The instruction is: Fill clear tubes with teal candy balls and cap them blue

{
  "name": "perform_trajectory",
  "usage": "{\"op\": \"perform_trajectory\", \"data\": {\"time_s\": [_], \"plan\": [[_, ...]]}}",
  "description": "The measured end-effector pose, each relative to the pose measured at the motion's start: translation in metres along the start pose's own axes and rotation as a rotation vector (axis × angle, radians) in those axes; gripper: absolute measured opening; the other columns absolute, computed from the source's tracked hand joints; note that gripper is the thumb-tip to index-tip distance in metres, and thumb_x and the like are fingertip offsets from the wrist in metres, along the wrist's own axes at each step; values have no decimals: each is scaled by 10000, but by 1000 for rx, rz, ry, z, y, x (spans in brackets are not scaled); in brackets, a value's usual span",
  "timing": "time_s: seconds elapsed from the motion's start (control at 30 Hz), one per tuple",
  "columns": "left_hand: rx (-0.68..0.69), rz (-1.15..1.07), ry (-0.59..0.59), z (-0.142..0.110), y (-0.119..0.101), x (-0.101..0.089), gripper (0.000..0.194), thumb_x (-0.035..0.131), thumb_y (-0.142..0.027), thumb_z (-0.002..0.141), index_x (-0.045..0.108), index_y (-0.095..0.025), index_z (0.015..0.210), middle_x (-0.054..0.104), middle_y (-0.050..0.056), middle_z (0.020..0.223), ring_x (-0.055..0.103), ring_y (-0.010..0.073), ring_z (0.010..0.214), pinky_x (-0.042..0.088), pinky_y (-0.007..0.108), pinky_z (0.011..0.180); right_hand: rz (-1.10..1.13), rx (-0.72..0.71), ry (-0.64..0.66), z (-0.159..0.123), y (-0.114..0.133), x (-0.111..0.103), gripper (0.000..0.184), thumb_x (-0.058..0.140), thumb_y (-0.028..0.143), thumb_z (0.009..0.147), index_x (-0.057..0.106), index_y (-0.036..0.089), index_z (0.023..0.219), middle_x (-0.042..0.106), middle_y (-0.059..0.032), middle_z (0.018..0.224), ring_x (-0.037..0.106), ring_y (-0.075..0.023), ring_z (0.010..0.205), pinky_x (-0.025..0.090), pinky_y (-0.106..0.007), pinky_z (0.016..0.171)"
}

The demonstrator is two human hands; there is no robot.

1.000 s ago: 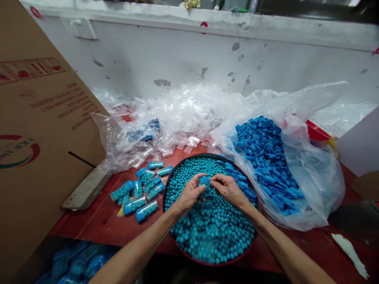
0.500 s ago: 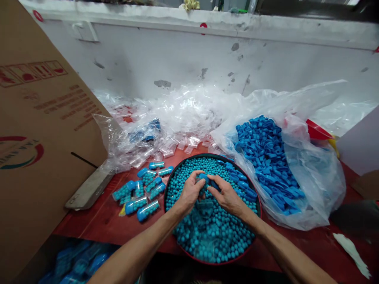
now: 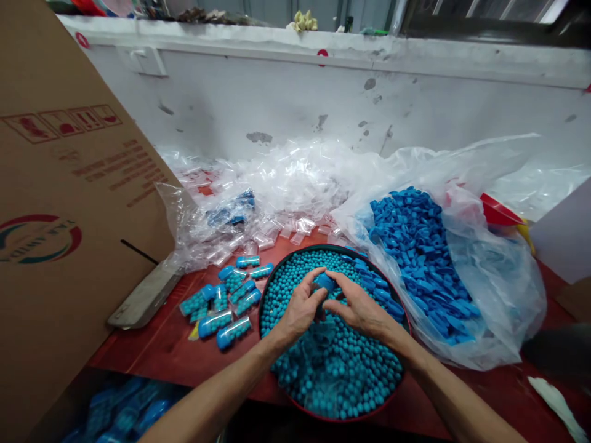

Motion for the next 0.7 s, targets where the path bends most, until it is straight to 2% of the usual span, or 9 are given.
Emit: {"op": "perform_trajectory", "data": {"time_s": [0.07,0.1,0.2,0.3,0.4,0.5,0.63,0.7], "plan": [[7,-61,-13,-1,-5,1,459,520,-278,737,395,-186,1168,453,-46,625,401,51,479,316,168,452,-89,-21,56,-3,4,6,790,640,371,640,254,162,1298,425,-141,1214,448,-257,1073,388,-380,872],[8,-81,-10,-1,-8,2,455,534,-276,727,407,-176,1153,463,-43,638,399,51,496,314,168,466,-123,-25,54,-4,4,8,849,660,377,613,225,153,1306,425,-150,1204,457,-266,1060,402,-384,853],[-7,-96,-1,-2,-14,4,462,574,-282,696,433,-159,1119,478,-43,642,404,57,521,321,175,502,-187,-45,-52,-2,6,8,779,634,344,632,252,138,1278,471,-140,1124,512,-250,967,441,-373,783],[7,-126,-46,-2,-16,5,394,568,-302,699,474,-148,1049,515,-17,711,456,78,595,355,194,567,-218,-112,-157,0,12,7,663,602,281,632,319,140,1214,493,-118,1080,519,-233,936,447,-365,775],[31,-122,-107,-3,-14,5,303,549,-296,710,499,-150,971,520,-8,724,480,93,638,363,201,585,-224,-160,-193,2,15,8,626,588,258,612,340,153,1178,508,-98,1020,530,-221,893,463,-351,737],[39,-103,-148,-2,-12,4,257,552,-284,702,503,-167,926,486,-38,639,455,77,572,340,184,535,-237,-177,-230,1,13,10,629,589,264,602,338,143,1166,505,-98,985,534,-222,864,473,-346,702],[28,-42,-202,4,-8,-1,233,564,-279,685,508,-172,883,463,-58,584,410,60,503,314,171,490,-247,-149,-258,4,8,17,644,602,281,607,332,115,1167,498,-117,985,532,-231,861,472,-351,695],[34,-1,-203,8,-8,-5,235,579,-266,672,518,-163,874,484,-50,610,430,63,529,333,171,508,-256,-119,-224,9,6,20,661,601,306,624,320,113,1191,488,-128,1021,526,-237,886,466,-362,711]]}}
Point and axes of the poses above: each hand's wrist, its own z-axis towards the middle knuckle, its own x-axis out of the palm, y = z × x, the point moved 6 cm from there along z, towards the middle knuckle
